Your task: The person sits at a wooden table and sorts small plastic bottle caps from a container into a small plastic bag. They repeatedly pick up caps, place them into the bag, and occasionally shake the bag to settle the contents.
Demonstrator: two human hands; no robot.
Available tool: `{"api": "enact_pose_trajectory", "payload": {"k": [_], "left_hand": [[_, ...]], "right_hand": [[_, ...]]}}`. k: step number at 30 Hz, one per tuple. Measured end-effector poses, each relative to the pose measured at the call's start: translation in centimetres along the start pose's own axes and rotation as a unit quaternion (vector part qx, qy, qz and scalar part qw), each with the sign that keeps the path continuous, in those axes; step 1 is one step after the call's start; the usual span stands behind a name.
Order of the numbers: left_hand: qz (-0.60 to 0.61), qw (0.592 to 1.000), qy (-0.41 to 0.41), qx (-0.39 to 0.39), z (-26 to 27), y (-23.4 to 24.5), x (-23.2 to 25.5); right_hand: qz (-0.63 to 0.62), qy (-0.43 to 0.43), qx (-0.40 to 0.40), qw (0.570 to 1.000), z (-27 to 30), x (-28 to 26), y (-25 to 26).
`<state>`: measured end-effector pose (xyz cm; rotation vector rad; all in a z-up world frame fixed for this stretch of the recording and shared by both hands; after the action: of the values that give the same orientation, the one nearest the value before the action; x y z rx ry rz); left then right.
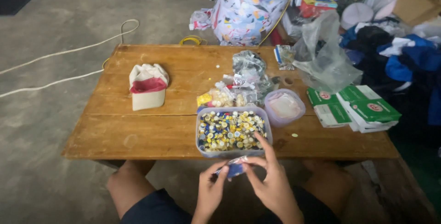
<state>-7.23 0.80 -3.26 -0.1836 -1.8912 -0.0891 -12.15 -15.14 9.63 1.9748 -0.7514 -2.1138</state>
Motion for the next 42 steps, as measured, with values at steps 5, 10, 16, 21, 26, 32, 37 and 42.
{"api": "enact_pose_trajectory", "payload": {"k": [5,10,16,21,26,32,37,42], "left_hand": [[-0.005,1.000,0.028,-0.008,0.0,1.1,0.0],[-0.018,0.996,0.030,-0.088,-2.0,2.0,1.7],[-0.007,0.992,0.020,-0.121,-6.4,1.2,4.5],[0.080,0.973,0.011,-0.218,-5.6,0.8,7.1],[0.106,0.961,0.037,-0.253,-5.2,1.3,7.2],[0.218,0.958,0.161,-0.095,-4.4,2.9,1.3],[0.317,0.928,0.193,-0.011,-4.4,3.8,0.6],[0.330,0.929,0.170,-0.002,-4.6,4.0,-0.4]], "right_hand": [[-0.003,-0.061,-0.006,0.998,-0.5,-0.9,-0.3],[0.035,0.032,0.001,0.999,-1.8,-1.9,-0.5],[0.084,0.032,0.042,0.995,-3.3,-5.7,2.0],[0.082,0.119,-0.043,0.989,-4.3,-6.4,1.5],[0.061,0.227,-0.186,0.954,-4.2,-5.2,-1.4],[0.132,0.113,-0.023,0.985,-9.2,0.6,-1.0],[0.319,-0.072,-0.134,0.935,-12.4,7.5,-2.2],[0.324,-0.085,-0.215,0.917,-13.3,8.7,-4.4]]}}
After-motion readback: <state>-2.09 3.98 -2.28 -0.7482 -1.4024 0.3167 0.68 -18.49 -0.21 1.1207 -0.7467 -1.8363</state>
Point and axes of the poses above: each hand's wrist, its own z-axis away from the middle knuckle, its own y-axis out of the back of the hand, x = y × z, the point moved 3 cm from there along -z, towards the middle knuckle, and after that the axes turned 4 degrees about -y, right-handed, at the moved point
